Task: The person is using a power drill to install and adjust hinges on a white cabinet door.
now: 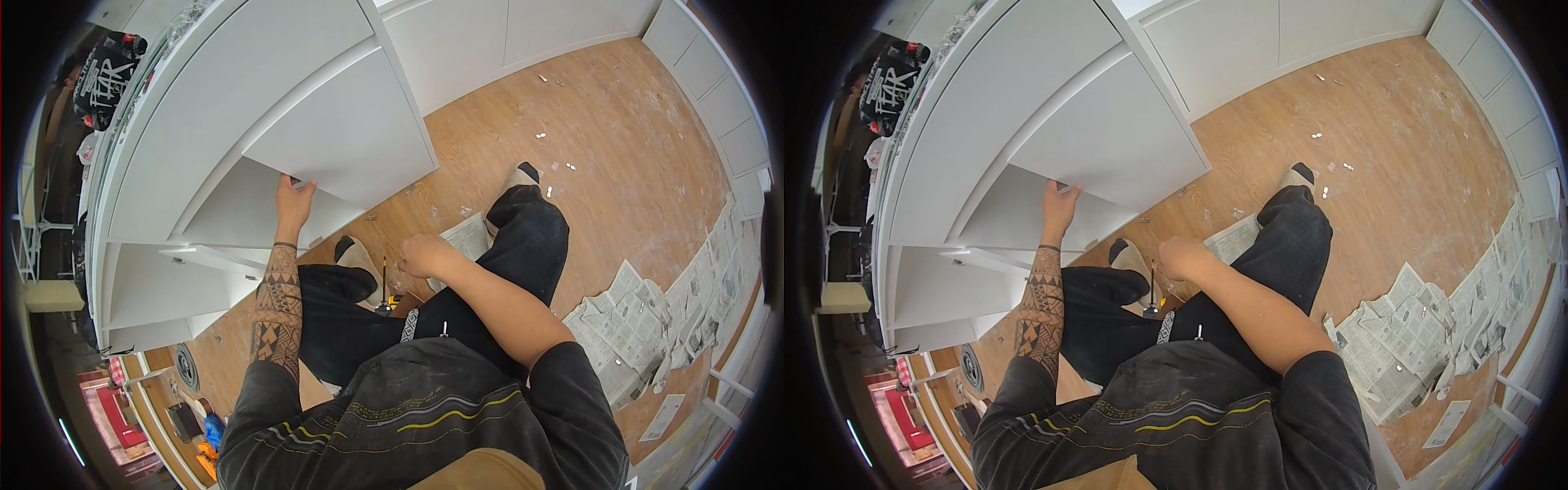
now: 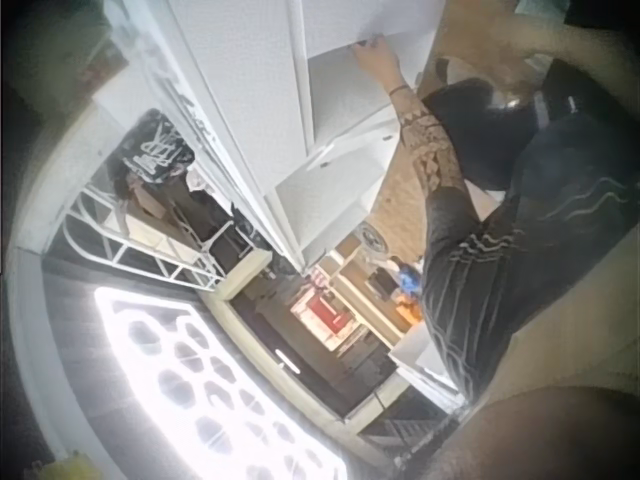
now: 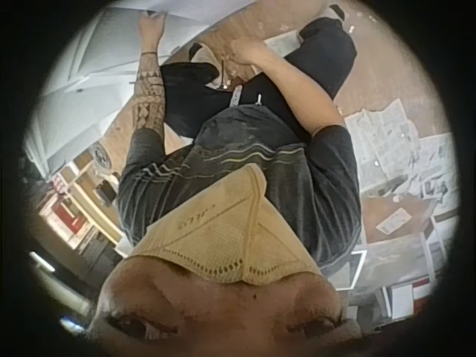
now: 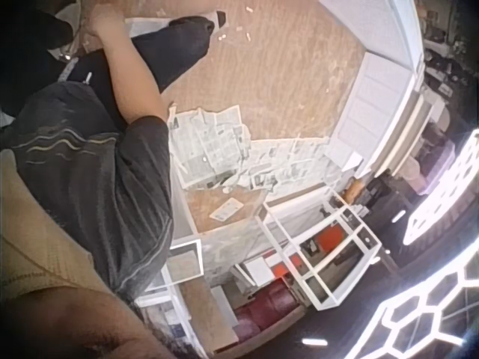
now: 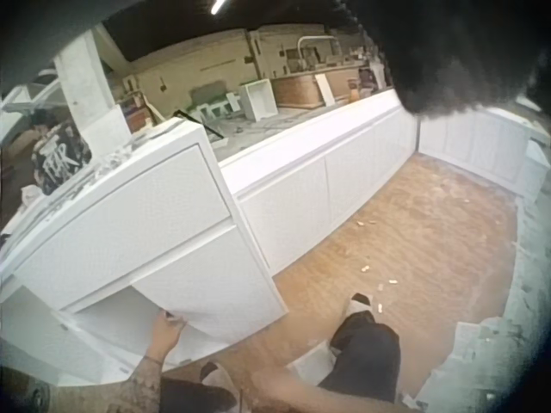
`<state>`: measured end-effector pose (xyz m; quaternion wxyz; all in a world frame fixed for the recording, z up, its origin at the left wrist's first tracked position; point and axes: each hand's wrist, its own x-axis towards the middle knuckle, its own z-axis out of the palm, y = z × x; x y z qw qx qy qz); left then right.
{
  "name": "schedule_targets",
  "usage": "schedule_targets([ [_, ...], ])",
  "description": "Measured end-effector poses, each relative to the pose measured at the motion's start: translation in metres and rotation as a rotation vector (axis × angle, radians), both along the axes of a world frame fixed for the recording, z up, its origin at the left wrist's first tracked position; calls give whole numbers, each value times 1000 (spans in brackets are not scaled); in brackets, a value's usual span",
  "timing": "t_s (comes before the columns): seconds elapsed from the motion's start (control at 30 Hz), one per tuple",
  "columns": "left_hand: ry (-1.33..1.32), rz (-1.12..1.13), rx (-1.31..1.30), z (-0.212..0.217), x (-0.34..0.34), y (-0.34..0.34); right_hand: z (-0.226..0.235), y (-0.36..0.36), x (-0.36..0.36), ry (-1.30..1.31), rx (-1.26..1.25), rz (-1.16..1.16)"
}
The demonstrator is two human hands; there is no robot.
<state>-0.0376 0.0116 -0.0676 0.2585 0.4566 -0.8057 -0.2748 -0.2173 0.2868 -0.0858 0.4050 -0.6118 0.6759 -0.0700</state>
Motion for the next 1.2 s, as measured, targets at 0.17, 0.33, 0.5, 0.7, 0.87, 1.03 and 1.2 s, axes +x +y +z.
schedule_targets([
  [0.17, -66, 48, 28, -1, -2, 6, -1, 4, -1, 12, -17, 12],
  [0.33, -73, 38, -33, -3, -1, 6, -6, 5, -2, 32, -16, 19],
  [0.5, -58, 56, -38, 2, 5, 12, -13, 5, -3, 24, -10, 32],
  [0.7, -165, -62, -9, 14, 24, 47, -39, 8, -4, -14, -72, -25],
  [0.87, 12, -356, 187, 20, 42, 94, 6, 4, 14, -163, -231, -205],
  [1.03, 47, -523, 256, 40, 18, 132, 13, 5, 17, -264, -425, -360],
  [1.2, 42, -826, 323, 37, -5, 159, 8, 17, 8, -315, -465, -574],
])
